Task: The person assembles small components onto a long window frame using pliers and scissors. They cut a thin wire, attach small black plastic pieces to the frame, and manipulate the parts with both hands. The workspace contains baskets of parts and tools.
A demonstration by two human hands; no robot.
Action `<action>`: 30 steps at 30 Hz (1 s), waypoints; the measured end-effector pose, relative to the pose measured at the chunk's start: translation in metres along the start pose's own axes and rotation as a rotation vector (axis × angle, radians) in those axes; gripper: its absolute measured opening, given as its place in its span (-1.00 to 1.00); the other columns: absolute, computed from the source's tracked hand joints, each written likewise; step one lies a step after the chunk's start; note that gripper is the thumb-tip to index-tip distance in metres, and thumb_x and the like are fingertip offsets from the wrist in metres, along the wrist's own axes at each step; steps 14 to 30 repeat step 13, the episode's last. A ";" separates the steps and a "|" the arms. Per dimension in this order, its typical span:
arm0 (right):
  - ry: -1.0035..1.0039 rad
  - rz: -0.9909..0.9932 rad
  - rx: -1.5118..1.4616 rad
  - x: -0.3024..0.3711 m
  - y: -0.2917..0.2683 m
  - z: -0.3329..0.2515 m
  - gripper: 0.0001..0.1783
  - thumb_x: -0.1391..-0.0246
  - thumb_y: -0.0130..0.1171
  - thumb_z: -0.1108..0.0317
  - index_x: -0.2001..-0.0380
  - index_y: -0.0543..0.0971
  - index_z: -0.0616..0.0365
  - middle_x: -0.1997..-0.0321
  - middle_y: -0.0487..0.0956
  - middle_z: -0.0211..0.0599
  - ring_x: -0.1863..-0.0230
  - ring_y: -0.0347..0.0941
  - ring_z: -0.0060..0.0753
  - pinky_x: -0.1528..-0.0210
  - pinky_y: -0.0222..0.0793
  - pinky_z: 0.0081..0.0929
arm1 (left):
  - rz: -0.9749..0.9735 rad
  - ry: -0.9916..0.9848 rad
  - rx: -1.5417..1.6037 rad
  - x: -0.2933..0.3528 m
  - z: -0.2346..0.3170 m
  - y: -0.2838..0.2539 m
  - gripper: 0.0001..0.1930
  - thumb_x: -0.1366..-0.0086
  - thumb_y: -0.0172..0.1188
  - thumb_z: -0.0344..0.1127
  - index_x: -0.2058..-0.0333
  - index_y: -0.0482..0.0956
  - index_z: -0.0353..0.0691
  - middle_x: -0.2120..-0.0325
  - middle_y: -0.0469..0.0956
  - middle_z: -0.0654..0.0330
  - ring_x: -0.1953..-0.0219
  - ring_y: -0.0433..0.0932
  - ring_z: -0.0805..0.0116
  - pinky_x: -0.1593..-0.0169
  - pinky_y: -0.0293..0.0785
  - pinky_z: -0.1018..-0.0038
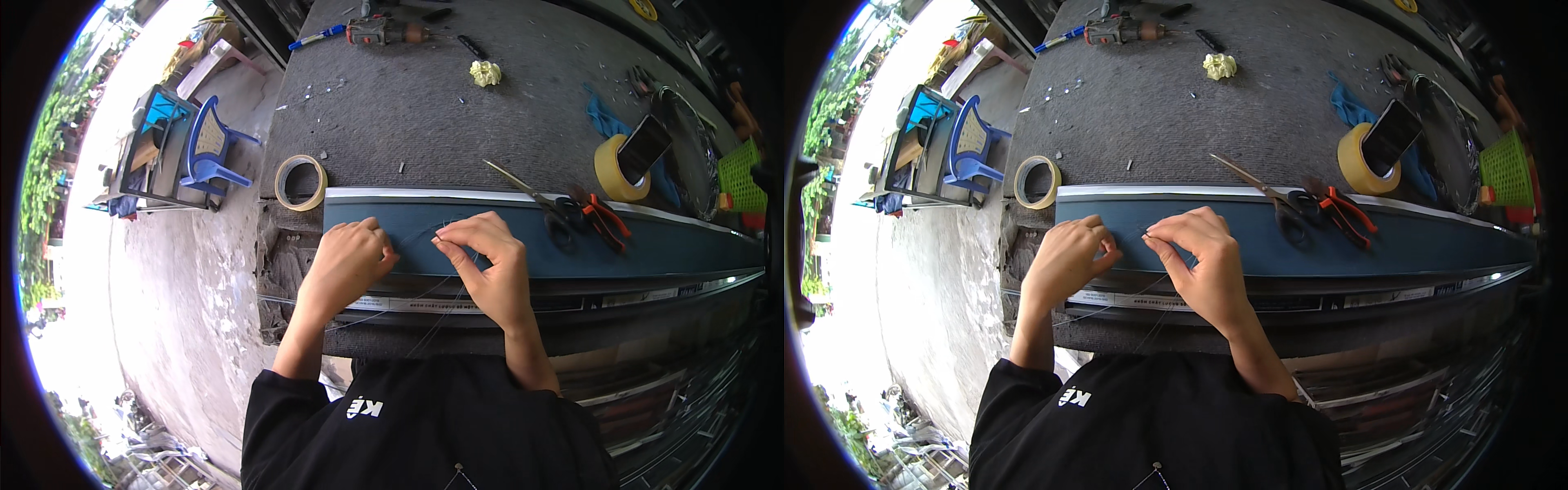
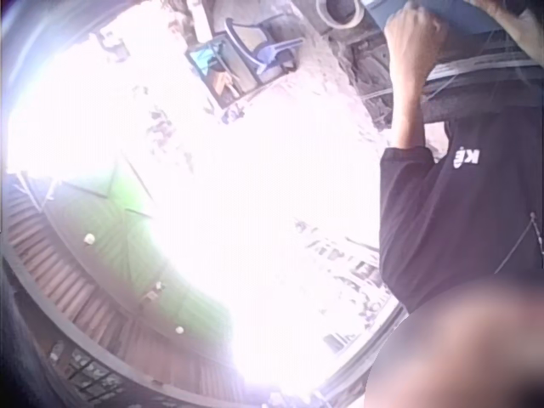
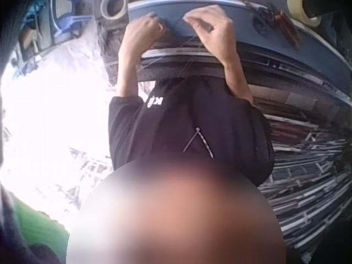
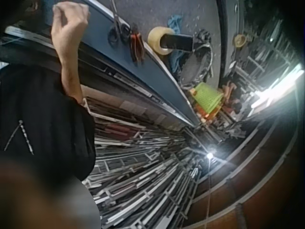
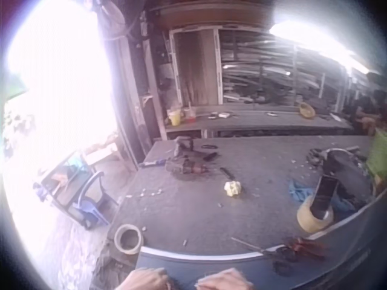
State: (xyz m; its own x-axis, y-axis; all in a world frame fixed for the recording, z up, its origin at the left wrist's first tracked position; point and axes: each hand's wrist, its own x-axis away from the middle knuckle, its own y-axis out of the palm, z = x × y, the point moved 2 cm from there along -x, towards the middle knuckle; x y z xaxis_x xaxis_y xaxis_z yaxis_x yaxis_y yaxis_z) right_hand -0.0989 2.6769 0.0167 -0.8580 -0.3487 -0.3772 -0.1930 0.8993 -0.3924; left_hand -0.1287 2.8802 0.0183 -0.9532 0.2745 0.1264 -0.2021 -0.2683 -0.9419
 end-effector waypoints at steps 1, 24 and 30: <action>-0.014 -0.062 -0.001 0.000 0.000 -0.001 -0.93 0.04 0.38 0.48 0.42 0.70 0.18 0.21 0.68 -0.34 0.10 0.51 -0.31 0.09 0.44 -0.41 | 0.032 0.053 0.108 -0.002 0.001 -0.005 -0.81 -0.16 0.32 -0.27 0.41 0.62 -0.28 0.41 0.56 0.12 0.31 0.60 0.11 0.22 0.48 0.28; 0.375 -0.184 -0.584 0.010 0.001 0.020 -0.86 0.02 0.34 0.54 0.36 0.75 0.07 0.06 0.64 -0.30 -0.13 0.38 -0.25 -0.20 0.24 -0.25 | 0.077 0.105 0.950 -0.023 0.005 -0.024 -0.85 -0.35 0.19 -0.31 0.26 0.52 -0.28 0.34 0.54 0.19 0.28 0.54 0.30 0.09 0.45 0.46; 0.375 -0.184 -0.584 0.010 0.001 0.020 -0.86 0.02 0.34 0.54 0.36 0.75 0.07 0.06 0.64 -0.30 -0.13 0.38 -0.25 -0.20 0.24 -0.25 | 0.077 0.105 0.950 -0.023 0.005 -0.024 -0.85 -0.35 0.19 -0.31 0.26 0.52 -0.28 0.34 0.54 0.19 0.28 0.54 0.30 0.09 0.45 0.46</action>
